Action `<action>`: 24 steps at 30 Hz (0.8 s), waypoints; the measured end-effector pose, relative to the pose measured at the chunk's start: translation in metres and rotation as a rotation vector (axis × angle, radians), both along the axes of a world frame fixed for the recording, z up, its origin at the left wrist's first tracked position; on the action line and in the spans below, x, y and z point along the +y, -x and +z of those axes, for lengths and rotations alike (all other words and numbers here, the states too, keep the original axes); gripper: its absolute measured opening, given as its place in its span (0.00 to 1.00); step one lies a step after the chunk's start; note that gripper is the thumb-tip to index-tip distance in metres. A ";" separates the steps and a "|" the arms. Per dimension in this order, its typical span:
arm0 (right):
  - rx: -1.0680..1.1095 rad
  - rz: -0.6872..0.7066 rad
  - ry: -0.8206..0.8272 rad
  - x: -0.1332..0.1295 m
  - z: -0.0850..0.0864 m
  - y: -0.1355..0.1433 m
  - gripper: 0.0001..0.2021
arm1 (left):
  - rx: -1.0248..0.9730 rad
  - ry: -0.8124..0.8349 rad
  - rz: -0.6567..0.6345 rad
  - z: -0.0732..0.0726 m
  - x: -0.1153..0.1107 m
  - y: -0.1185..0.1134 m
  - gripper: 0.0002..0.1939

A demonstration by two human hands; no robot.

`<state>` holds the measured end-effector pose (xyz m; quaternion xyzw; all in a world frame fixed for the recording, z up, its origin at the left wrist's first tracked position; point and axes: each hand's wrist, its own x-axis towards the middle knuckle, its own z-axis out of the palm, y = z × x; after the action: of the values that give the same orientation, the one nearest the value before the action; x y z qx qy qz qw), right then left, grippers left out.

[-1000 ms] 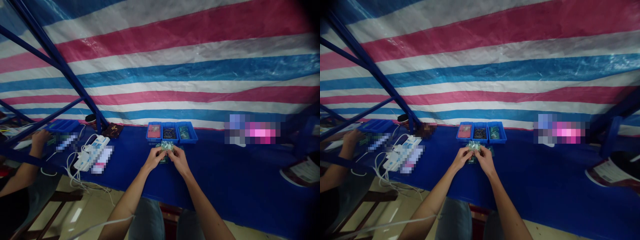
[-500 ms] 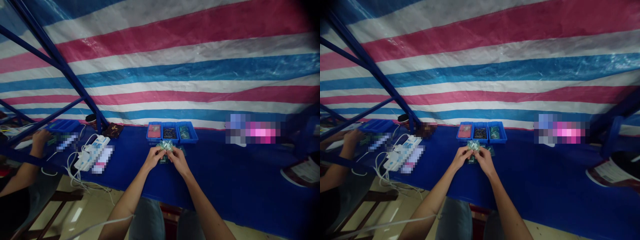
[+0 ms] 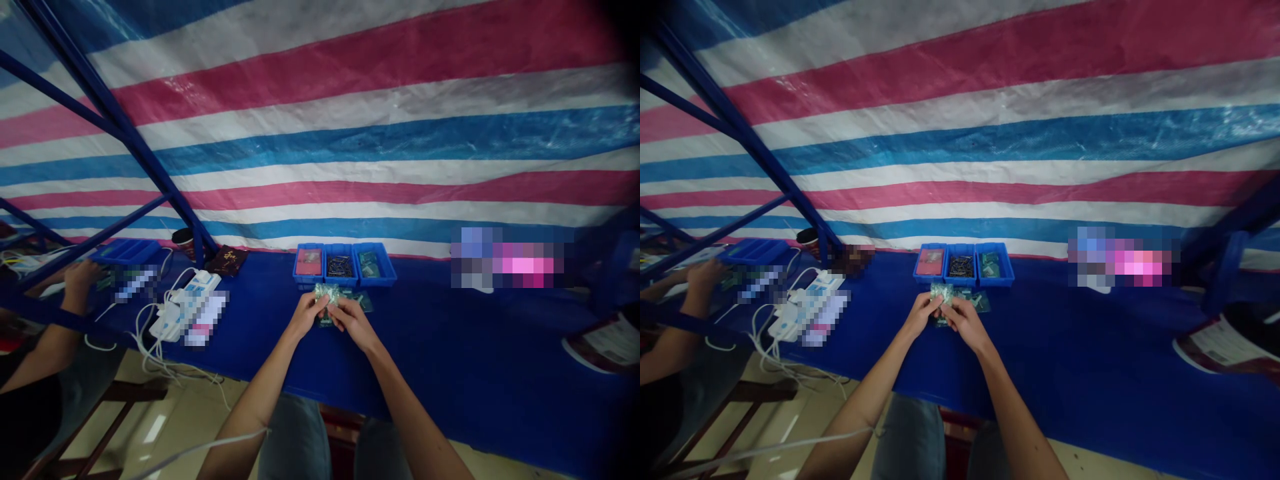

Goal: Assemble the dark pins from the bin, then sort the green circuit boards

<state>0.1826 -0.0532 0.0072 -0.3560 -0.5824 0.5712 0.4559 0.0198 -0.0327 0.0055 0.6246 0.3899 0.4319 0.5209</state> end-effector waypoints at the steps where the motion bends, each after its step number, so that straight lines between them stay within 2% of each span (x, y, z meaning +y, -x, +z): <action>1: -0.008 -0.001 0.000 0.000 0.000 0.000 0.19 | 0.008 0.002 0.001 0.000 0.000 0.000 0.26; 8: -0.064 -0.024 0.010 -0.003 0.004 0.001 0.22 | 0.043 -0.013 -0.018 -0.002 0.002 0.000 0.27; 14: -0.124 -0.146 -0.097 0.002 -0.006 0.003 0.27 | 0.067 0.018 -0.065 -0.008 0.001 -0.002 0.28; 19: -0.137 -0.154 -0.123 0.003 -0.008 0.002 0.28 | 0.065 0.038 -0.020 -0.011 0.001 -0.003 0.34; 24: -0.159 -0.140 -0.068 0.000 -0.003 0.001 0.28 | 0.032 0.004 0.034 -0.007 0.001 -0.003 0.27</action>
<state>0.1817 -0.0529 0.0045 -0.4243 -0.6096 0.4877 0.4588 0.0229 -0.0320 -0.0018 0.6235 0.4097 0.4300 0.5084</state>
